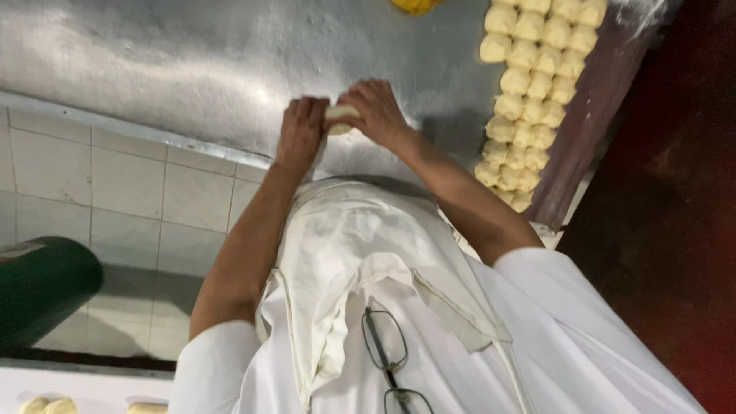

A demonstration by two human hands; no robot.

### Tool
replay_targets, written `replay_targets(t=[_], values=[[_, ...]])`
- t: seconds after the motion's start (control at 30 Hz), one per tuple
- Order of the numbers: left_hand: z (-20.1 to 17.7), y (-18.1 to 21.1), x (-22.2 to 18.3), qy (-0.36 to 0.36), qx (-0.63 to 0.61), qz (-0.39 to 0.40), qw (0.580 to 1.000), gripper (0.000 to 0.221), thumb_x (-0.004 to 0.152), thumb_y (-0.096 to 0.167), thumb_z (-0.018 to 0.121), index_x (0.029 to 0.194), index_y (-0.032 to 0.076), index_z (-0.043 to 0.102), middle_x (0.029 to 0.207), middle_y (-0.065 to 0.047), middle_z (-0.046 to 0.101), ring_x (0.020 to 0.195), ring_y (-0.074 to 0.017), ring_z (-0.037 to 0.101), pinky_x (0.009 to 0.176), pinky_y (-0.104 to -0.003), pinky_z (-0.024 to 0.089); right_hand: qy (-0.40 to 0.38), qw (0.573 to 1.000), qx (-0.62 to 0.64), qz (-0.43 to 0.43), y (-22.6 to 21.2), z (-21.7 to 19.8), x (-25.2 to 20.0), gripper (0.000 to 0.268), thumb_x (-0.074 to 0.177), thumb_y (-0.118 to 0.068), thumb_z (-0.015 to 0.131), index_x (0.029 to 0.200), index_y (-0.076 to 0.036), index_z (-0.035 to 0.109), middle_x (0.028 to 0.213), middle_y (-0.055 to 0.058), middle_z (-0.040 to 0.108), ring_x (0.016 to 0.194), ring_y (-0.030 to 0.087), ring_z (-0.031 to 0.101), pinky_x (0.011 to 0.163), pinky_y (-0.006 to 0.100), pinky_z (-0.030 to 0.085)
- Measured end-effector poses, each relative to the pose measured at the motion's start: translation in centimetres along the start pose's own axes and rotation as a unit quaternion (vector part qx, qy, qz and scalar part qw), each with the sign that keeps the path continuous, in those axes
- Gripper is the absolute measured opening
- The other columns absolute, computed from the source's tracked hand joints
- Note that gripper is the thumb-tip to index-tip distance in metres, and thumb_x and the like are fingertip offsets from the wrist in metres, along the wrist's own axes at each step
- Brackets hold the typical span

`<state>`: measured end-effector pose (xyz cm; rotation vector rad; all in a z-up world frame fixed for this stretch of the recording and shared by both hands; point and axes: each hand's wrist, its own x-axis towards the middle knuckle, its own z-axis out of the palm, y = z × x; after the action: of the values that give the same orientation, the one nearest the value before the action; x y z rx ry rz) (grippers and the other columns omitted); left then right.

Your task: The person flattens small pieces of dough into ovals by hand, places a yellow filling onto the centers, and rolls them into cylindrical shapes.

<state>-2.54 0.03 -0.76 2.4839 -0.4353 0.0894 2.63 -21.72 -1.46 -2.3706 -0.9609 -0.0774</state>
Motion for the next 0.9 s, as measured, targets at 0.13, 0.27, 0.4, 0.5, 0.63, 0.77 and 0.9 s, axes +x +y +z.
replay_targets(t=[0.13,0.27,0.4,0.5,0.63,0.77,0.9], values=[[-0.5,1.0,-0.4,0.040,0.041,0.020,0.998,0.045,0.095,0.018,0.075,0.135,0.003,0.062,0.124,-0.015,0.058,0.112,-0.0331,0.055,0.098,-0.046,0.047,0.015,1.000,-0.001,0.002,0.2,0.2,-0.4,0.039,0.089,-0.036,0.083,0.119,-0.014,0.071,0.112,0.004,0.059,0.109,0.025,0.055,0.100,0.046,0.039],[-1.1,2.0,-0.9,0.034,0.029,0.017,0.999,0.039,0.096,0.021,0.075,0.130,0.006,0.063,0.125,-0.012,0.059,0.115,-0.0323,0.056,0.098,-0.046,0.047,-0.013,1.000,0.026,-0.002,-0.4,0.1,-1.5,0.037,0.089,-0.034,0.082,0.119,-0.016,0.071,0.114,0.002,0.060,0.112,0.023,0.056,0.103,0.045,0.040],[-0.9,2.8,-1.2,0.000,0.015,-0.024,1.000,0.045,0.097,0.017,0.073,0.139,0.006,0.060,0.127,-0.014,0.059,0.116,-0.0330,0.056,0.100,-0.046,0.047,-0.077,0.996,0.033,0.033,-0.2,0.0,-1.5,0.038,0.093,-0.039,0.082,0.119,-0.014,0.070,0.111,0.004,0.059,0.108,0.024,0.055,0.101,0.045,0.041],[-0.6,3.5,-2.5,0.048,0.041,0.024,0.998,0.048,0.096,0.016,0.074,0.139,0.002,0.058,0.129,-0.016,0.058,0.118,-0.0351,0.055,0.100,-0.048,0.047,-0.009,1.000,-0.006,-0.013,-0.8,0.0,-2.0,0.049,0.090,-0.033,0.083,0.131,-0.011,0.067,0.124,0.007,0.061,0.119,0.027,0.054,0.104,0.048,0.040],[0.1,4.0,-4.5,0.087,0.036,0.057,0.994,0.050,0.093,0.015,0.072,0.137,0.000,0.055,0.134,-0.020,0.059,0.124,-0.0394,0.055,0.103,-0.050,0.046,0.002,0.999,-0.024,-0.028,-3.0,-0.4,-5.1,0.051,0.085,-0.026,0.082,0.131,-0.012,0.065,0.139,0.011,0.061,0.132,0.030,0.052,0.109,0.046,0.041],[0.4,3.3,-5.3,0.024,-0.033,0.020,0.999,0.039,0.102,0.011,0.072,0.137,0.002,0.056,0.132,-0.016,0.061,0.123,-0.0371,0.058,0.106,-0.048,0.049,0.009,1.000,0.024,0.012,-4.3,-0.7,-6.6,0.039,0.095,-0.015,0.080,0.132,-0.016,0.065,0.135,0.002,0.066,0.132,0.023,0.060,0.113,0.042,0.047],[0.2,1.7,-4.7,0.053,-0.048,0.046,0.996,0.048,0.099,0.005,0.074,0.143,-0.003,0.057,0.126,-0.021,0.060,0.119,-0.0373,0.058,0.105,-0.045,0.052,0.027,0.996,0.036,0.072,-4.2,-0.1,-5.0,0.049,0.094,-0.009,0.080,0.139,-0.009,0.062,0.131,0.010,0.066,0.121,0.029,0.061,0.105,0.040,0.053]])
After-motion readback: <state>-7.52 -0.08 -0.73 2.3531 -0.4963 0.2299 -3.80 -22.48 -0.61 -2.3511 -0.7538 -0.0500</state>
